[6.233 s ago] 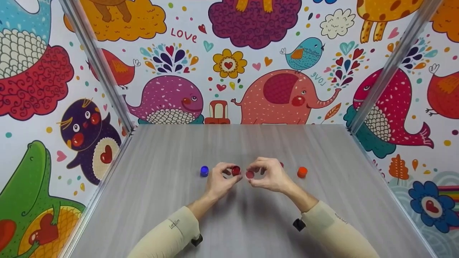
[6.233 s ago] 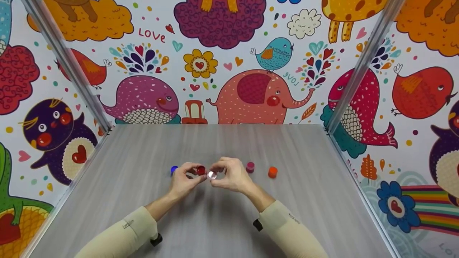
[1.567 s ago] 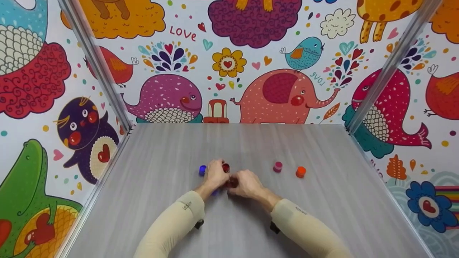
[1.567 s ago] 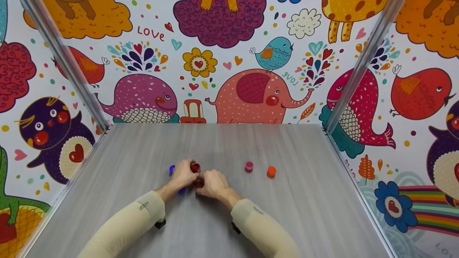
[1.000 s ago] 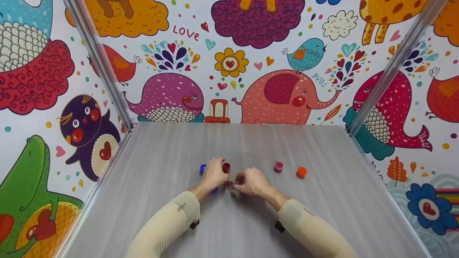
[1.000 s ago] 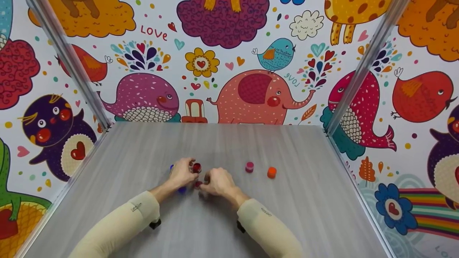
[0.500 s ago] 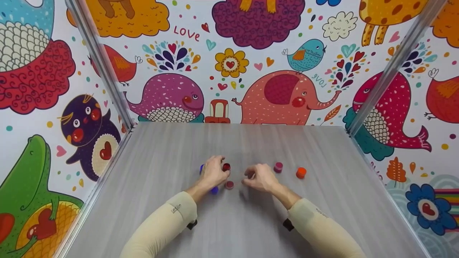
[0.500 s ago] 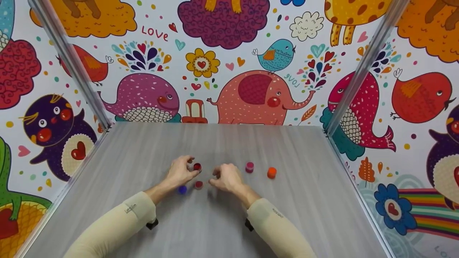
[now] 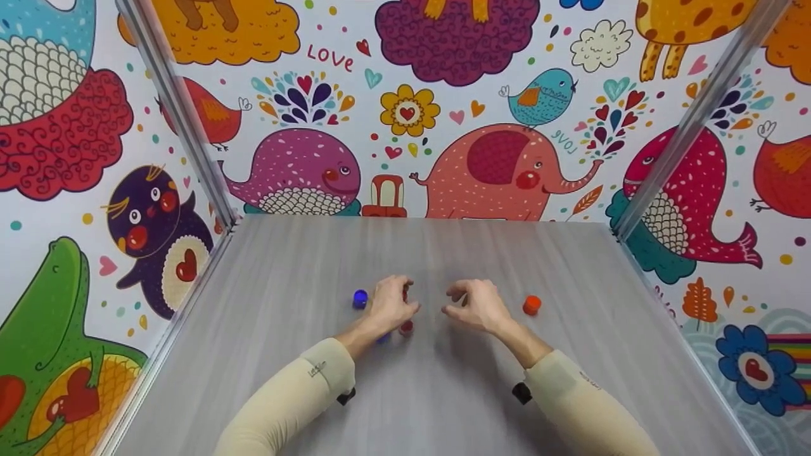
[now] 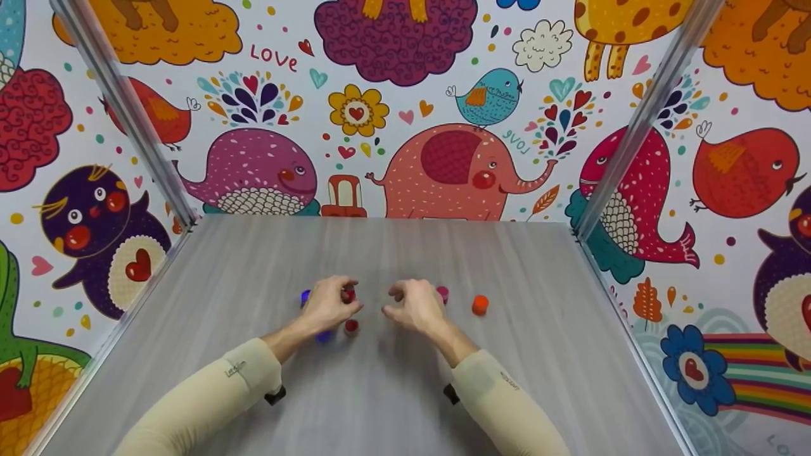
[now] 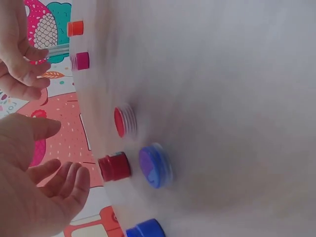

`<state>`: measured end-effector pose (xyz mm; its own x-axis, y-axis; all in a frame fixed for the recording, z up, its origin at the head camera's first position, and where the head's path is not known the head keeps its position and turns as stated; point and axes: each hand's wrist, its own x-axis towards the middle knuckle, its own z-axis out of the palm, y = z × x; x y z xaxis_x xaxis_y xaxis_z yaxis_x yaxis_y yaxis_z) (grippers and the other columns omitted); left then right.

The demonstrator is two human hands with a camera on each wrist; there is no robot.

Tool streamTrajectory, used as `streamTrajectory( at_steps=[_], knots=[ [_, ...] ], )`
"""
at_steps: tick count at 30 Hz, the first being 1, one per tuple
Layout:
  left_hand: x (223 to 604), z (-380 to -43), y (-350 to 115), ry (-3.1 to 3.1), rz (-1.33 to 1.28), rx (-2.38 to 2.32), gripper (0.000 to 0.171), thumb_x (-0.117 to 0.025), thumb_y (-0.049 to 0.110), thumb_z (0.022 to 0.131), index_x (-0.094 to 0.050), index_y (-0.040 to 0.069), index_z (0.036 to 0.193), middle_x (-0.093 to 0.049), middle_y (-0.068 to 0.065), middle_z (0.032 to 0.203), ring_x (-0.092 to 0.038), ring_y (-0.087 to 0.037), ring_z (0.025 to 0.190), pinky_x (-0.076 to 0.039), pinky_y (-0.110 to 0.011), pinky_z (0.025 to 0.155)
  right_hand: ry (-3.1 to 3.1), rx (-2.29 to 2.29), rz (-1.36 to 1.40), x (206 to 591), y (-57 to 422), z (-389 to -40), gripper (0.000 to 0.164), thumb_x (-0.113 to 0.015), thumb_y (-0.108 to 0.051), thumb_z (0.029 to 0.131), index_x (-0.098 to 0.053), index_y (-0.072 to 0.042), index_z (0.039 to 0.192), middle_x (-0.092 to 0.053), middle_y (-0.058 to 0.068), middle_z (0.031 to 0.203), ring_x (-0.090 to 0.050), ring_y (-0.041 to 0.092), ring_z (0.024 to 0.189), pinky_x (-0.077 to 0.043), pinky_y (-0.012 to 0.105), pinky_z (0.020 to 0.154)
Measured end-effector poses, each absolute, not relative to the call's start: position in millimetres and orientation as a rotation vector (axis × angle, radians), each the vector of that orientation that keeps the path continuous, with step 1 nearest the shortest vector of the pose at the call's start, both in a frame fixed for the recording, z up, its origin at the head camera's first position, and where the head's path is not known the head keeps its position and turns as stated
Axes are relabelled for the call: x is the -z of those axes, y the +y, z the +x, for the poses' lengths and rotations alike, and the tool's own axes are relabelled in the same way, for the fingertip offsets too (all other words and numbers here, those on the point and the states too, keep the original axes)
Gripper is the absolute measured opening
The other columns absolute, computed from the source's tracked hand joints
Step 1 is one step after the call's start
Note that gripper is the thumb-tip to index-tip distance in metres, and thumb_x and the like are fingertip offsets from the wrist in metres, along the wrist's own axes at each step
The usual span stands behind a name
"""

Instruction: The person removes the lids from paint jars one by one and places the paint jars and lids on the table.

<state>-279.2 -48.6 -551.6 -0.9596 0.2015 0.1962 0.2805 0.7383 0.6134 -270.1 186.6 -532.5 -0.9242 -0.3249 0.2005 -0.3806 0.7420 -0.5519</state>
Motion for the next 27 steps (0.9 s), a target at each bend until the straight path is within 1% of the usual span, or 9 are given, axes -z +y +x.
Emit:
streamTrajectory(
  at_steps=[2,5,9,13,16,20,24,27],
  knots=[
    [551.1,-278.5,-45.4,-2.829,-0.401,1.028,0.04,-0.086,0.02,0.092,-0.078,0.002,0.126,-0.079,-0.015,0.113,-0.073,-0.027,0.099,-0.063,-0.049,0.092,-2.835,-0.923,0.571,530.5,190.3,-270.0,0.023,-0.09,-0.022,0.092,-0.085,-0.008,0.11,-0.085,0.016,0.102,-0.074,0.021,0.084,-0.067,0.045,0.08],
    [550.7,-277.3,-40.3,-2.841,-0.41,1.084,0.041,-0.085,0.02,0.093,-0.077,0.002,0.129,-0.08,-0.017,0.123,-0.077,-0.032,0.109,-0.064,-0.052,0.097,-2.817,-0.893,0.552,527.8,196.0,-270.7,0.024,-0.091,-0.022,0.091,-0.086,-0.007,0.109,-0.085,0.015,0.101,-0.077,0.028,0.085,-0.067,0.046,0.08],
    [551.6,-277.1,-33.5,-2.852,-0.423,1.158,0.042,-0.084,0.018,0.096,-0.075,0.0,0.133,-0.079,-0.02,0.13,-0.077,-0.036,0.117,-0.064,-0.054,0.102,-2.807,-0.877,0.518,525.9,203.9,-272.1,0.024,-0.092,-0.023,0.091,-0.086,-0.008,0.109,-0.084,0.015,0.101,-0.077,0.028,0.085,-0.066,0.047,0.08],
    [552.9,-277.6,-26.7,-2.849,-0.449,1.169,0.041,-0.083,0.018,0.096,-0.076,0.0,0.132,-0.079,-0.021,0.129,-0.077,-0.035,0.116,-0.065,-0.053,0.101,-2.804,-0.884,0.484,524.1,212.8,-273.9,0.024,-0.091,-0.022,0.092,-0.086,-0.008,0.11,-0.084,0.015,0.102,-0.074,0.022,0.084,-0.066,0.044,0.08],
    [553.8,-277.8,-21.3,-2.837,-0.465,1.161,0.04,-0.084,0.02,0.096,-0.077,0.001,0.131,-0.08,-0.02,0.126,-0.078,-0.035,0.114,-0.065,-0.053,0.1,-2.8,-0.893,0.458,522.4,219.7,-275.6,0.024,-0.09,-0.022,0.092,-0.085,-0.008,0.111,-0.084,0.015,0.104,-0.075,0.022,0.085,-0.067,0.043,0.08],
    [555.7,-277.6,-14.1,-2.835,-0.467,1.129,0.039,-0.083,0.025,0.097,-0.078,0.003,0.129,-0.082,-0.016,0.123,-0.08,-0.034,0.113,-0.065,-0.054,0.099,-2.792,-0.914,0.417,522.4,228.3,-276.6,0.026,-0.09,-0.021,0.093,-0.085,-0.006,0.113,-0.084,0.016,0.105,-0.076,0.024,0.087,-0.068,0.046,0.08],
    [559.1,-277.0,-8.0,-2.84,-0.481,1.074,0.038,-0.083,0.027,0.098,-0.08,0.004,0.127,-0.083,-0.014,0.122,-0.08,-0.033,0.112,-0.065,-0.052,0.1,-2.775,-0.902,0.395,525.7,235.4,-276.1,0.026,-0.09,-0.021,0.092,-0.085,-0.005,0.113,-0.085,0.014,0.102,-0.078,0.025,0.088,-0.067,0.047,0.08],
    [561.4,-276.9,-3.8,-2.851,-0.5,1.058,0.039,-0.083,0.027,0.099,-0.079,0.003,0.129,-0.083,-0.014,0.123,-0.08,-0.033,0.114,-0.065,-0.051,0.102,-2.765,-0.889,0.377,527.9,239.8,-275.6,0.026,-0.09,-0.02,0.092,-0.085,-0.004,0.113,-0.085,0.015,0.101,-0.078,0.025,0.088,-0.067,0.047,0.08]
  ],
)
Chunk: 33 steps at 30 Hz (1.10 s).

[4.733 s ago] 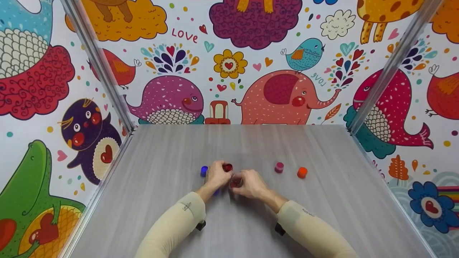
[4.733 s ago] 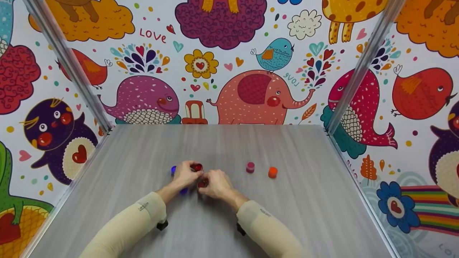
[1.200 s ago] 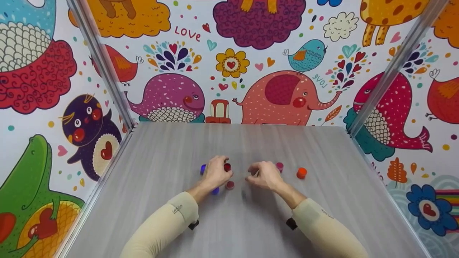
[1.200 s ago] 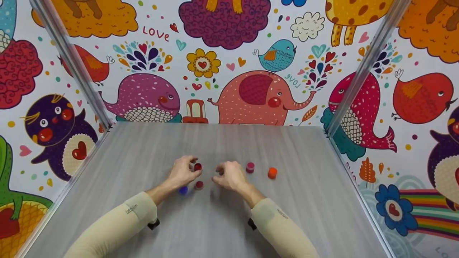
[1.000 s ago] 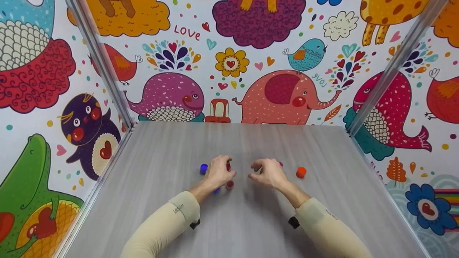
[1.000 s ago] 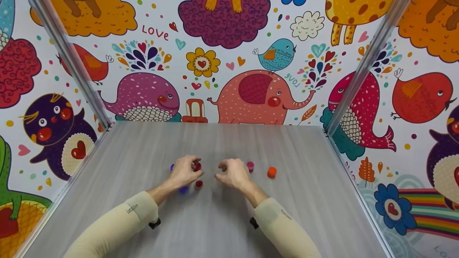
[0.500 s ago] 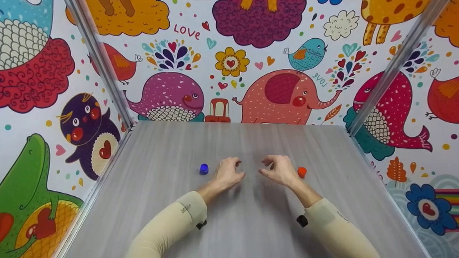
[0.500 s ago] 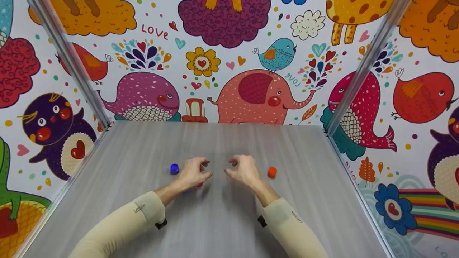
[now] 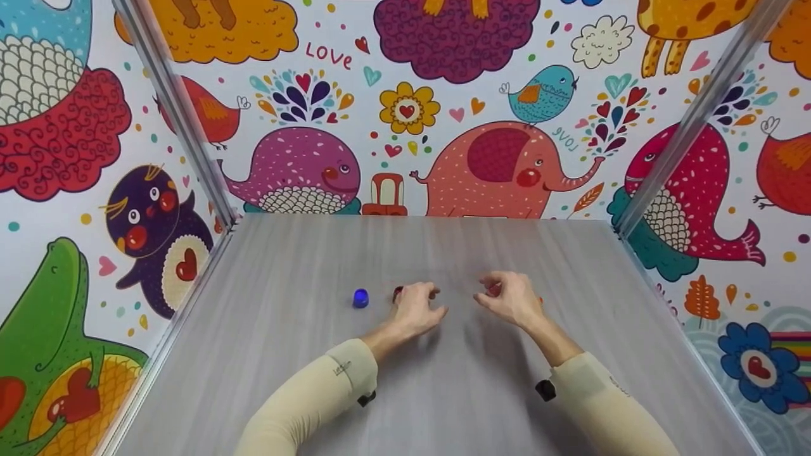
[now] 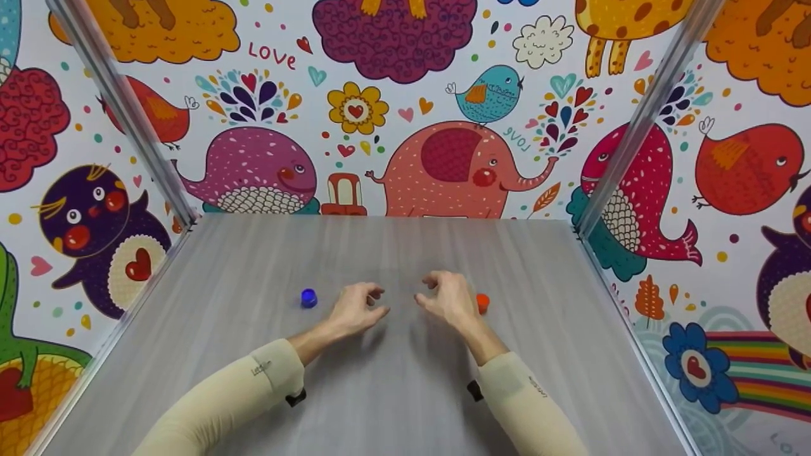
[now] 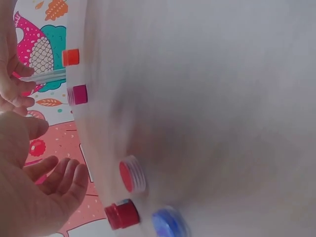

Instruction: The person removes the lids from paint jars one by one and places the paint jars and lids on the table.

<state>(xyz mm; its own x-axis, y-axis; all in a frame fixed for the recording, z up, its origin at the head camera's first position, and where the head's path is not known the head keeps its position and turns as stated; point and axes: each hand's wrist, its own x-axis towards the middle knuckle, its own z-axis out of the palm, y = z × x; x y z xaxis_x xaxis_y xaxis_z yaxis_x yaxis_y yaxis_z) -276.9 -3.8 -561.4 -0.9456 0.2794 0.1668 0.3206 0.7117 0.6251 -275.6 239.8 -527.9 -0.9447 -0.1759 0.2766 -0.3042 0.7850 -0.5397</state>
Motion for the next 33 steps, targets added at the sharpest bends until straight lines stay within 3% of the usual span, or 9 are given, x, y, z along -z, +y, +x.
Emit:
streamTrajectory(
  at_steps=[11,20,26,33],
  knots=[
    [567.9,-279.2,14.4,-2.862,-0.544,1.06,0.04,-0.081,0.03,0.099,-0.079,0.002,0.127,-0.083,-0.014,0.123,-0.078,-0.034,0.118,-0.063,-0.05,0.105,-2.773,-0.835,0.294,529.2,255.8,-276.2,0.03,-0.089,-0.022,0.093,-0.084,-0.004,0.117,-0.085,0.017,0.111,-0.076,0.025,0.088,-0.06,0.04,0.075],
    [570.8,-285.4,24.7,-2.873,-0.492,1.051,0.04,-0.082,0.031,0.098,-0.08,0.003,0.127,-0.083,-0.012,0.123,-0.079,-0.032,0.119,-0.063,-0.052,0.104,-2.802,-0.851,0.24,528.5,264.6,-279.2,0.033,-0.088,-0.023,0.095,-0.083,-0.003,0.121,-0.084,0.02,0.117,-0.077,0.038,0.1,-0.064,0.053,0.086],
    [566.3,-289.7,29.0,-2.934,-0.439,1.042,0.043,-0.079,0.034,0.102,-0.077,0.007,0.136,-0.082,-0.009,0.13,-0.078,-0.028,0.123,-0.063,-0.05,0.106,-2.842,-0.871,0.197,528.5,267.5,-285.4,0.035,-0.088,-0.025,0.097,-0.082,-0.003,0.123,-0.083,0.023,0.122,-0.077,0.038,0.103,-0.065,0.055,0.089],
    [571.9,-292.0,36.2,-2.93,-0.447,1.041,0.044,-0.081,0.035,0.1,-0.078,0.008,0.134,-0.083,-0.008,0.127,-0.079,-0.026,0.118,-0.064,-0.048,0.102,-2.879,-0.891,0.138,535.1,267.8,-288.0,0.037,-0.087,-0.026,0.099,-0.08,-0.003,0.127,-0.081,0.024,0.126,-0.074,0.034,0.102,-0.066,0.054,0.091]
  ],
)
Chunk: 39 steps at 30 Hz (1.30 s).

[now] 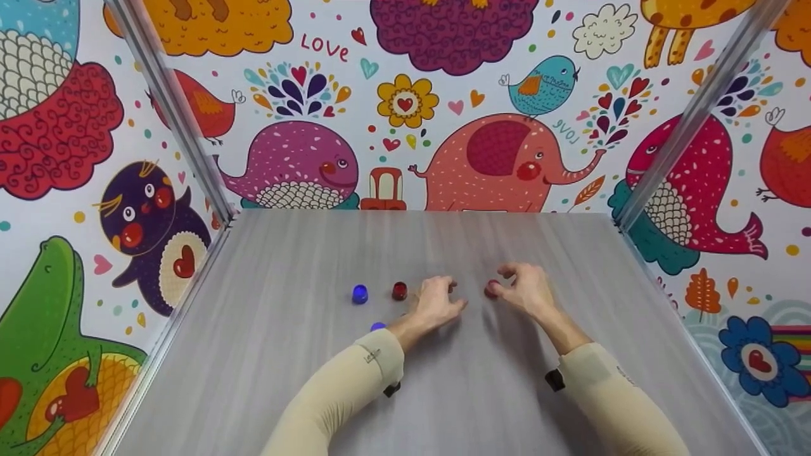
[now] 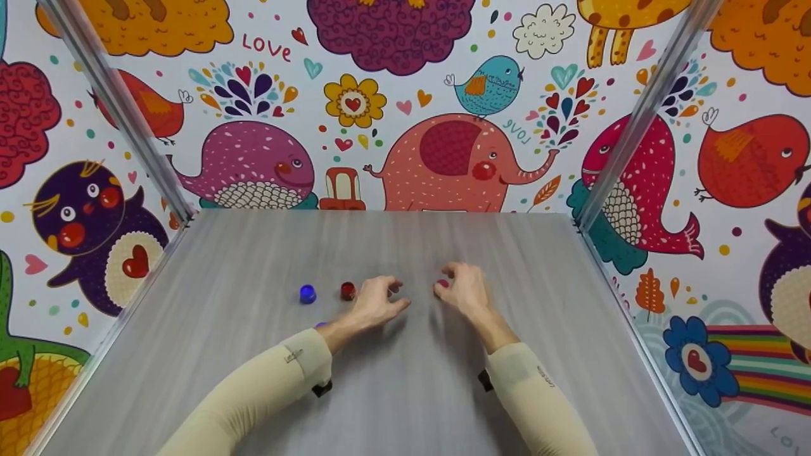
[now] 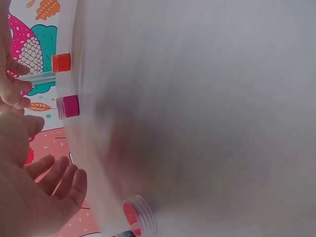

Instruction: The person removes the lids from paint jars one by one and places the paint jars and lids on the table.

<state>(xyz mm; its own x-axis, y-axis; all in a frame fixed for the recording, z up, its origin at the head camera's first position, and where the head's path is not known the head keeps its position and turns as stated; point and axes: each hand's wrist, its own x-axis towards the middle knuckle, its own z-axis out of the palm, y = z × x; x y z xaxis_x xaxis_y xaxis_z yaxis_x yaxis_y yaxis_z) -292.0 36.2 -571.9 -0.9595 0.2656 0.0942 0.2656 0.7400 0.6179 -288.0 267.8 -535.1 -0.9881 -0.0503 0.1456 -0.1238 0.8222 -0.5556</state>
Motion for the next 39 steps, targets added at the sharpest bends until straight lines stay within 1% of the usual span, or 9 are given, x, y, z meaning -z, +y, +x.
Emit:
streamTrajectory(
  at_steps=[4,8,12,16,24,28,31,35,39],
  knots=[
    [576.1,-293.9,39.3,2.946,0.494,-1.033,0.045,-0.082,0.035,0.099,-0.078,0.005,0.132,-0.083,-0.009,0.124,-0.079,-0.027,0.115,-0.065,-0.045,0.101,-2.882,-0.859,0.13,538.5,266.8,-290.6,0.039,-0.087,-0.027,0.098,-0.08,-0.001,0.127,-0.081,0.024,0.125,-0.077,0.035,0.1,-0.066,0.055,0.091],
    [578.4,-296.0,41.3,2.948,0.484,-1.022,0.046,-0.082,0.036,0.098,-0.078,0.006,0.133,-0.083,-0.009,0.124,-0.079,-0.026,0.116,-0.064,-0.043,0.103,-2.899,-0.831,0.119,542.1,266.3,-294.9,0.042,-0.087,-0.028,0.098,-0.08,0.001,0.128,-0.081,0.024,0.126,-0.079,0.036,0.103,-0.066,0.056,0.093],
    [579.7,-297.2,42.6,2.911,0.463,-1.059,0.046,-0.082,0.035,0.099,-0.077,0.006,0.134,-0.083,-0.009,0.126,-0.079,-0.027,0.118,-0.064,-0.046,0.105,-2.926,-0.811,0.077,546.4,267.6,-296.6,0.043,-0.086,-0.031,0.099,-0.08,-0.002,0.13,-0.081,0.021,0.128,-0.078,0.034,0.105,-0.065,0.055,0.094],
    [582.7,-299.6,44.1,2.921,0.472,-1.042,0.044,-0.084,0.033,0.098,-0.078,0.005,0.132,-0.082,-0.009,0.124,-0.078,-0.027,0.116,-0.064,-0.046,0.103,-2.948,-0.82,0.046,549.0,267.3,-297.7,0.043,-0.085,-0.032,0.1,-0.079,-0.003,0.131,-0.081,0.02,0.128,-0.075,0.033,0.104,-0.064,0.054,0.094],
    [590.0,-305.9,57.4,2.936,0.464,-1.036,0.04,-0.086,0.034,0.098,-0.08,0.008,0.128,-0.083,-0.008,0.12,-0.078,-0.026,0.112,-0.064,-0.046,0.101,-2.967,-0.863,0.002,550.2,268.3,-298.7,0.045,-0.085,-0.031,0.102,-0.077,-0.003,0.135,-0.078,0.022,0.133,-0.073,0.036,0.113,-0.063,0.057,0.102],
    [592.3,-307.2,64.7,2.941,0.459,-1.032,0.043,-0.087,0.033,0.097,-0.079,0.008,0.13,-0.082,-0.008,0.119,-0.076,-0.025,0.111,-0.063,-0.046,0.1,-2.97,-0.832,0.016,551.6,267.1,-300.6,0.044,-0.085,-0.03,0.101,-0.077,-0.001,0.133,-0.079,0.023,0.132,-0.075,0.037,0.113,-0.063,0.057,0.102],
    [593.1,-306.9,70.8,2.939,0.431,-1.025,0.044,-0.088,0.035,0.097,-0.079,0.009,0.132,-0.081,-0.006,0.119,-0.074,-0.025,0.114,-0.062,-0.047,0.102,-2.97,-0.821,0.025,553.0,266.2,-302.6,0.042,-0.086,-0.028,0.1,-0.078,0.0,0.13,-0.08,0.023,0.129,-0.075,0.036,0.11,-0.064,0.057,0.101],
    [595.1,-307.0,78.3,2.949,0.428,-1.034,0.043,-0.088,0.034,0.096,-0.079,0.009,0.13,-0.081,-0.007,0.117,-0.072,-0.029,0.118,-0.06,-0.049,0.104,-2.963,-0.807,0.052,555.6,266.3,-304.4,0.039,-0.085,-0.026,0.1,-0.079,0.002,0.125,-0.081,0.023,0.123,-0.076,0.035,0.106,-0.064,0.055,0.097],
    [597.6,-308.5,82.8,2.971,0.444,-1.052,0.044,-0.09,0.032,0.094,-0.08,0.008,0.129,-0.082,-0.009,0.115,-0.073,-0.031,0.116,-0.061,-0.049,0.103,-2.962,-0.807,0.046,556.4,266.8,-304.4,0.038,-0.085,-0.027,0.1,-0.08,0.002,0.123,-0.081,0.023,0.122,-0.075,0.035,0.107,-0.064,0.054,0.097]
  ],
)
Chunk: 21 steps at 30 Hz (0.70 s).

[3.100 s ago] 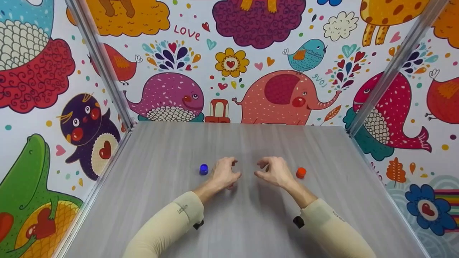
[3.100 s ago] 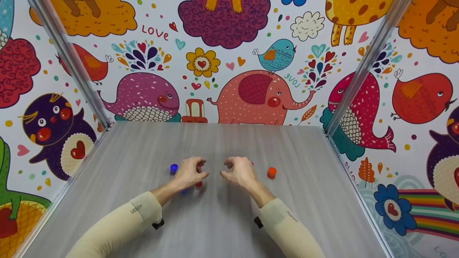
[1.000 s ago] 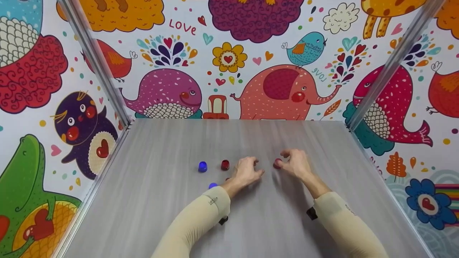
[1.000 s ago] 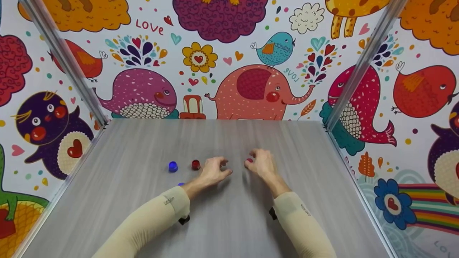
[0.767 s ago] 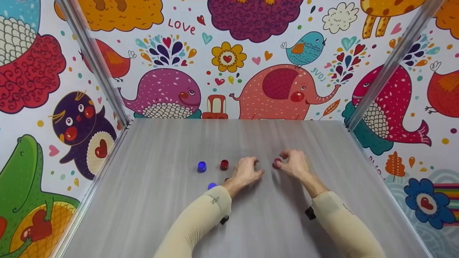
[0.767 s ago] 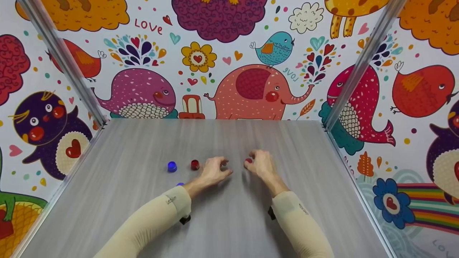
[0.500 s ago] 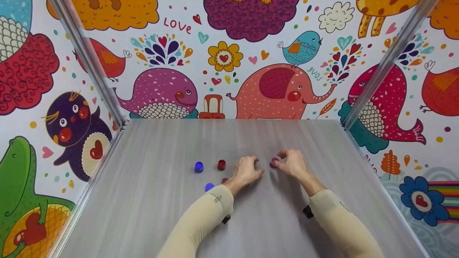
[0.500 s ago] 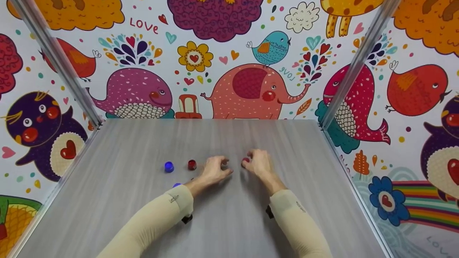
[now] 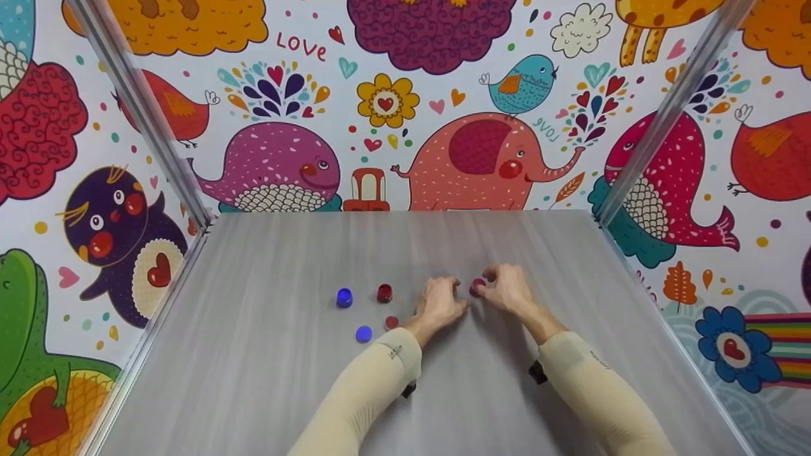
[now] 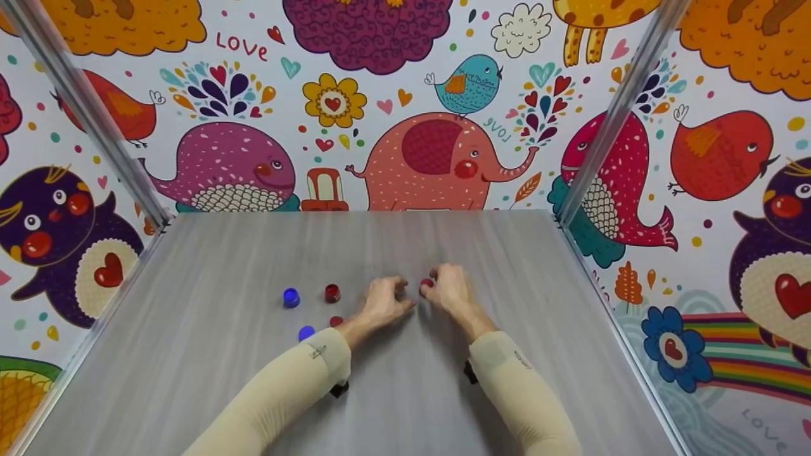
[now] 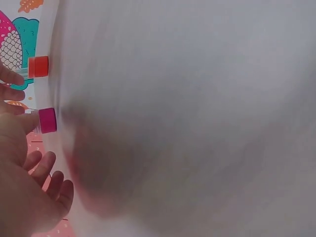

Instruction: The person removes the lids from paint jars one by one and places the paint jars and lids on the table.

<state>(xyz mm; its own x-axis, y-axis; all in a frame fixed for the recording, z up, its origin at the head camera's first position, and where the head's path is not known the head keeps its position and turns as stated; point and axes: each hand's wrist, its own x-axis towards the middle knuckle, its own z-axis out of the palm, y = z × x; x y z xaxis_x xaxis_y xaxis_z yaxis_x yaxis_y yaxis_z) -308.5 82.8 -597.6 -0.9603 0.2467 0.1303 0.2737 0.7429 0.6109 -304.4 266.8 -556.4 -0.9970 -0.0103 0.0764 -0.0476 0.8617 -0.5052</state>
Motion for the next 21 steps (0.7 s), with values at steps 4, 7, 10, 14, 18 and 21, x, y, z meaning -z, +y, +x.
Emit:
streamTrajectory(
  at_steps=[4,7,10,14,18,21],
  knots=[
    [600.0,-310.9,85.6,-2.907,-0.401,1.044,0.045,-0.09,0.032,0.094,-0.079,0.009,0.131,-0.082,-0.007,0.114,-0.074,-0.029,0.114,-0.061,-0.048,0.102,-2.968,-0.816,0.038,554.7,267.4,-303.3,0.038,-0.085,-0.026,0.1,-0.079,0.002,0.124,-0.081,0.023,0.122,-0.075,0.036,0.109,-0.064,0.055,0.098],
    [601.9,-312.7,87.9,-2.924,-0.38,1.053,0.045,-0.09,0.032,0.094,-0.079,0.009,0.131,-0.082,-0.007,0.115,-0.075,-0.028,0.112,-0.062,-0.047,0.1,-2.972,-0.814,0.037,554.3,268.1,-303.2,0.037,-0.085,-0.024,0.1,-0.079,0.003,0.124,-0.081,0.023,0.122,-0.076,0.037,0.11,-0.064,0.056,0.098],
    [603.7,-314.2,90.8,-2.923,-0.369,1.065,0.044,-0.091,0.03,0.094,-0.08,0.009,0.13,-0.083,-0.007,0.114,-0.076,-0.028,0.111,-0.064,-0.048,0.098,-2.979,-0.801,0.028,555.4,268.4,-304.1,0.037,-0.085,-0.024,0.1,-0.079,0.003,0.124,-0.081,0.024,0.121,-0.076,0.037,0.11,-0.064,0.056,0.098],
    [606.2,-315.2,95.2,-2.932,-0.358,1.045,0.043,-0.09,0.03,0.094,-0.079,0.009,0.13,-0.083,-0.007,0.118,-0.075,-0.029,0.115,-0.062,-0.048,0.101,-2.988,-0.793,0.02,558.2,267.9,-305.7,0.036,-0.085,-0.023,0.1,-0.079,0.004,0.123,-0.081,0.023,0.119,-0.077,0.036,0.108,-0.064,0.055,0.097],
    [607.7,-315.3,98.5,-2.93,-0.345,0.956,0.042,-0.089,0.033,0.095,-0.08,0.011,0.129,-0.084,-0.005,0.12,-0.072,-0.03,0.119,-0.06,-0.047,0.104,-2.984,-0.789,0.008,558.6,264.4,-305.8,0.037,-0.086,-0.023,0.099,-0.08,0.004,0.123,-0.082,0.023,0.118,-0.077,0.036,0.109,-0.064,0.055,0.097],
    [607.7,-315.3,101.3,-2.909,-0.324,0.92,0.042,-0.091,0.034,0.093,-0.081,0.011,0.126,-0.084,-0.004,0.118,-0.071,-0.03,0.118,-0.059,-0.047,0.105,-2.983,-0.783,0.011,557.4,261.4,-306.3,0.038,-0.086,-0.024,0.1,-0.079,0.005,0.124,-0.081,0.024,0.119,-0.077,0.037,0.111,-0.064,0.055,0.098]
  ],
)
